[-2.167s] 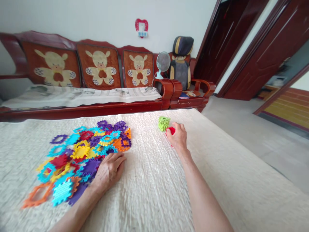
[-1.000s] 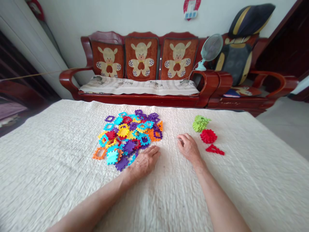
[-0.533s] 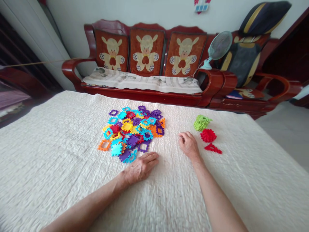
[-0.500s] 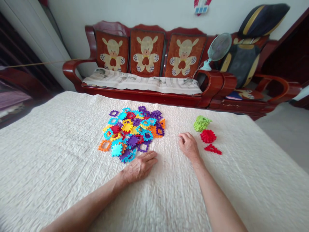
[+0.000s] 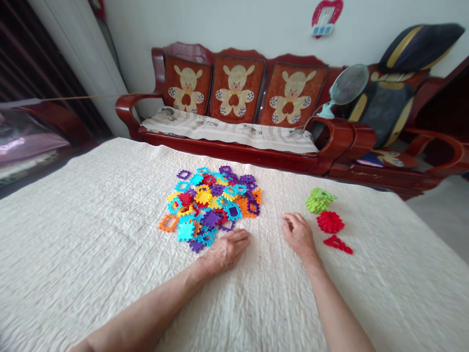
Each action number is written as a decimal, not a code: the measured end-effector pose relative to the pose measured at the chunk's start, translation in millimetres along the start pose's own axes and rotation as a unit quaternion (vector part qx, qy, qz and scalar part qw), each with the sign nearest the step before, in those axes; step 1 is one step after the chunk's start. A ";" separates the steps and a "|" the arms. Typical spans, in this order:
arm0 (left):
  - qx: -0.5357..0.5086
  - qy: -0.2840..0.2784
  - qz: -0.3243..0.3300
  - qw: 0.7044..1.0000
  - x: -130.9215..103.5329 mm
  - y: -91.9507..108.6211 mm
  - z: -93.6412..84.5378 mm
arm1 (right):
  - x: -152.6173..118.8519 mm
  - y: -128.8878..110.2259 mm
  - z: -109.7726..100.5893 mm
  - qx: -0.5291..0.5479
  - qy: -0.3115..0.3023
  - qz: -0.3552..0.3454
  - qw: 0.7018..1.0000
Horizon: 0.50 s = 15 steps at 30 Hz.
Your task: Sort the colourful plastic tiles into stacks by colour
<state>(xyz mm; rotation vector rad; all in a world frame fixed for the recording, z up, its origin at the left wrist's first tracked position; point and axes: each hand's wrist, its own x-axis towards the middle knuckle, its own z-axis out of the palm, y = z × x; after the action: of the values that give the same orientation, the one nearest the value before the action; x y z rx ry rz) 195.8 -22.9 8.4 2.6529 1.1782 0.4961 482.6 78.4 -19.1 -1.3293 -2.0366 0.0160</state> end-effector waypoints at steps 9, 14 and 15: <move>0.016 0.026 -0.037 0.999 2.5 1.5 13.5 | 17.4 -27.1 5.5 0.039 0.031 -0.012 0.999; 0.007 0.039 -0.051 0.998 2.3 1.6 23.8 | 78.8 -125.7 47.6 0.134 -0.091 -0.123 0.979; 0.005 0.042 -0.048 0.998 2.6 1.9 24.1 | 91.7 -148.1 58.3 0.143 -0.127 -0.150 0.970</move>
<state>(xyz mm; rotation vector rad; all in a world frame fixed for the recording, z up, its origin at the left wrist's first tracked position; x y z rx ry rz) 207.8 -23.2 -12.7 2.5912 1.3293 0.5904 310.5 102.6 40.2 -0.8688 -2.3260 0.3469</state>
